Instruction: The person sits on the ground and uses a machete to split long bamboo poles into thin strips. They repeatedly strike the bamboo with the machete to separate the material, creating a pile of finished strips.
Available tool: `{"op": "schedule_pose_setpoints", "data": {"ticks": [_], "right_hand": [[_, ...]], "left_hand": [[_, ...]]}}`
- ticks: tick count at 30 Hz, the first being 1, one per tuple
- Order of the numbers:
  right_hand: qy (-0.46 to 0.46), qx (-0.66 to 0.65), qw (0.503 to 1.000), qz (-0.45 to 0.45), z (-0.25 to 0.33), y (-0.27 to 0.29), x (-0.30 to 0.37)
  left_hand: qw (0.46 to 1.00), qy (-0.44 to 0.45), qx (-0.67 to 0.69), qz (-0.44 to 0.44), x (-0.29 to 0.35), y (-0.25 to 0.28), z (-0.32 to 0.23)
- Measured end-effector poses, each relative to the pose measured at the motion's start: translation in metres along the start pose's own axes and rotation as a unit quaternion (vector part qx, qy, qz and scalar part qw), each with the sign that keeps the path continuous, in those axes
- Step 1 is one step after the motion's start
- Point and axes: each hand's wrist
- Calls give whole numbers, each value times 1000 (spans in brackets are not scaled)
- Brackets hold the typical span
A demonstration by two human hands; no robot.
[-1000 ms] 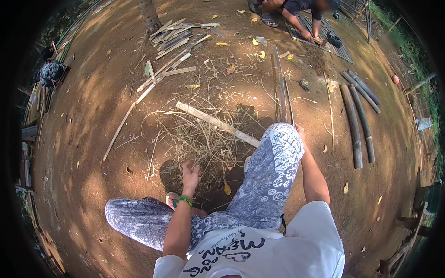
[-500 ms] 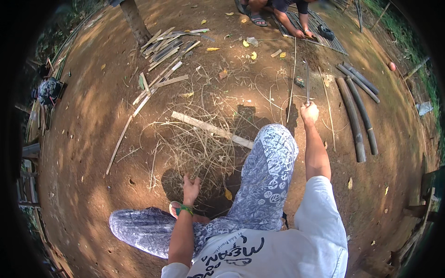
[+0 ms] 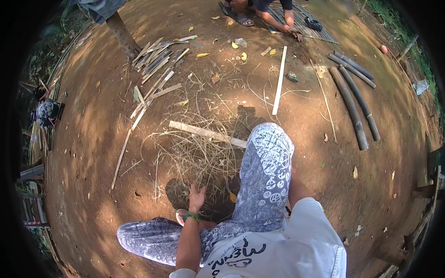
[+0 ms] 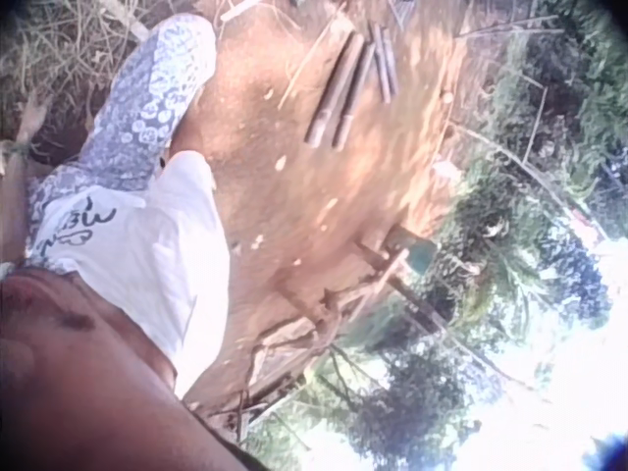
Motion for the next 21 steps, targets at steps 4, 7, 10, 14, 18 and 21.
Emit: {"op": "schedule_pose_setpoints", "data": {"ticks": [4,7,10,14,18,21], "right_hand": [[20,35,999,-6,4,-5,16],[51,66,996,-29,7,4,10],[85,103,988,-79,8,24,2],[151,166,956,-191,15,72,-22],[225,223,895,-313,45,148,-53],[270,261,852,-365,96,211,-55]], "left_hand": [[999,-24,24,0,-12,-7,17],[1000,-14,19,-1,-7,-5,8],[1000,-14,-4,-7,-2,1,-2],[999,-27,-30,-12,-4,-1,-4],[999,-25,-29,-11,3,4,-14],[999,-34,-32,-22,0,4,-11]]}}
Point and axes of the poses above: each hand's wrist, its own x-axis away from the middle knuckle, its own y-axis out of the back of the hand, z = x × y, and after that the axes turned 1 degree about x, right-handed
